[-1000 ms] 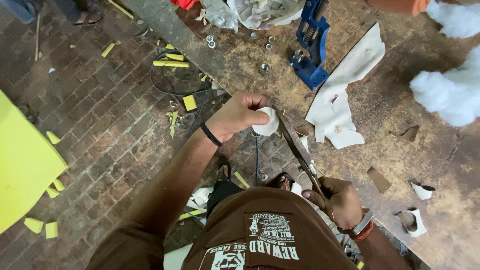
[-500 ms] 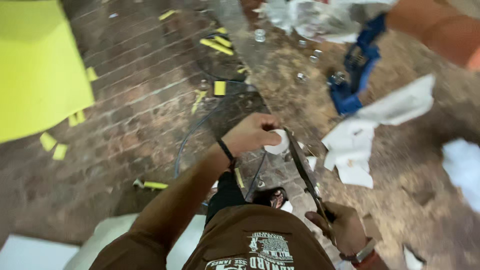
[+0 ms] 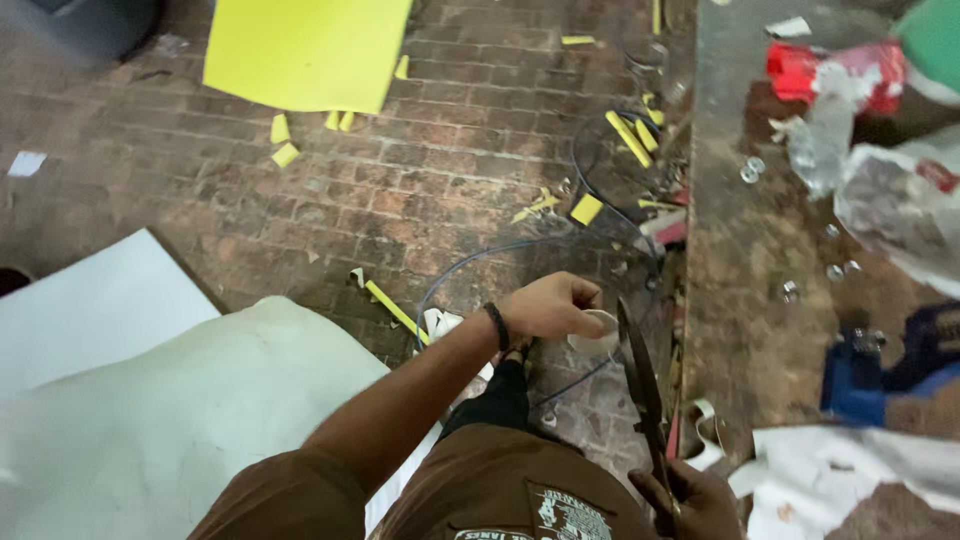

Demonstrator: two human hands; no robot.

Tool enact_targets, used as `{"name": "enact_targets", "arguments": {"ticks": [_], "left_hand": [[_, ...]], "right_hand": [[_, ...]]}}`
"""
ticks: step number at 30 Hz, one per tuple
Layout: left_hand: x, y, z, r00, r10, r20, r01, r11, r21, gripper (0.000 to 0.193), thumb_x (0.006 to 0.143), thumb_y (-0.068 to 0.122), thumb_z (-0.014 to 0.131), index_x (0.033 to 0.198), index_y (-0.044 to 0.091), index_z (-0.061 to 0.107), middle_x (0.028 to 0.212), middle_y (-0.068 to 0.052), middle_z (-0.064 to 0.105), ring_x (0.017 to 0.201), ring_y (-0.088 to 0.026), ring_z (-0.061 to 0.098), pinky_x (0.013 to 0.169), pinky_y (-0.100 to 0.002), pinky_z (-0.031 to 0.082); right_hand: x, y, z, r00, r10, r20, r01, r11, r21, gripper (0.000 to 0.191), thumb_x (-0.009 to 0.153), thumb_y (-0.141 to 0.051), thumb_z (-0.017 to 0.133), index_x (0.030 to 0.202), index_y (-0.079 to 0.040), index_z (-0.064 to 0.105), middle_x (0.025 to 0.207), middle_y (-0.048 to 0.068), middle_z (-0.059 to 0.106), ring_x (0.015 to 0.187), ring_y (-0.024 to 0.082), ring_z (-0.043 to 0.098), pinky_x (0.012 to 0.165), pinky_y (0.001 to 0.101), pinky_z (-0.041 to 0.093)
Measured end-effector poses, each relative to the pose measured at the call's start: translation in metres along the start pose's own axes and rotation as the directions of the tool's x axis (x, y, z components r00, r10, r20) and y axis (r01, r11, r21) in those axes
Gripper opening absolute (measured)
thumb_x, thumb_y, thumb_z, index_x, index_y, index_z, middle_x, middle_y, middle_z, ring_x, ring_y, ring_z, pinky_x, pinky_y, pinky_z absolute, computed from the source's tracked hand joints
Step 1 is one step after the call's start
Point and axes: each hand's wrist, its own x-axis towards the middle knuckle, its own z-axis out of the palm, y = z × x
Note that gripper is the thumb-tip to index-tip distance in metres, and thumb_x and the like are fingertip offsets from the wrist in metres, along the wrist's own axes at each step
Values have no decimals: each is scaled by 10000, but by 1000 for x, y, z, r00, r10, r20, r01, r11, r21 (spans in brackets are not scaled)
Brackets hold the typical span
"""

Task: The person cuts circular pieces from a white sheet using shears, then places each circle into a metal fastener and presses it with a blue hand press. The person repeats this sequence multiple times, handling the sheet, fasteners, and press in a consistent order.

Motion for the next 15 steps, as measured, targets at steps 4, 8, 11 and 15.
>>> {"name": "enact_targets", "arguments": {"ticks": [4, 8, 11, 15], "left_hand": [[-11, -20, -33, 988, 55, -144, -79, 984, -162, 182, 876, 231, 767, 962, 79, 715, 807, 51, 708, 716, -60, 655, 642, -251, 535], [-21, -33, -67, 944, -100, -314, -62, 882, -468, 202, 897, 173, 789, 1026, 34, 718, 752, -20, 672, 557, -85, 558, 477, -239, 414], [-30, -45, -103, 885, -87, -458, -183, 839, -513, 193, 941, 153, 780, 1065, 18, 720, 758, -30, 658, 545, -74, 558, 462, -225, 412], [-33, -62, -157, 750, -137, -647, -317, 784, -534, 324, 916, 135, 705, 1230, 75, 659, 821, -9, 711, 583, -84, 646, 528, -256, 574]], "right_hand": [[36, -18, 2, 998, 43, 44, -44, 999, 10, 245, 820, -213, 825, 862, 11, 733, 496, 62, 519, 423, 142, 485, 434, 332, 347], [74, -46, -3, 991, 58, 122, -57, 998, -13, 339, 867, -269, 794, 805, 45, 685, 500, 140, 566, 415, 209, 550, 423, 375, 397], [114, -78, -4, 984, 73, 161, -42, 982, -185, 351, 916, -331, 754, 871, 16, 726, 551, 156, 602, 481, 233, 592, 478, 393, 441], [196, -138, 16, 985, -40, 168, 81, 966, -245, 359, 916, -362, 739, 914, -3, 749, 565, 159, 614, 496, 252, 593, 492, 412, 447]]}}
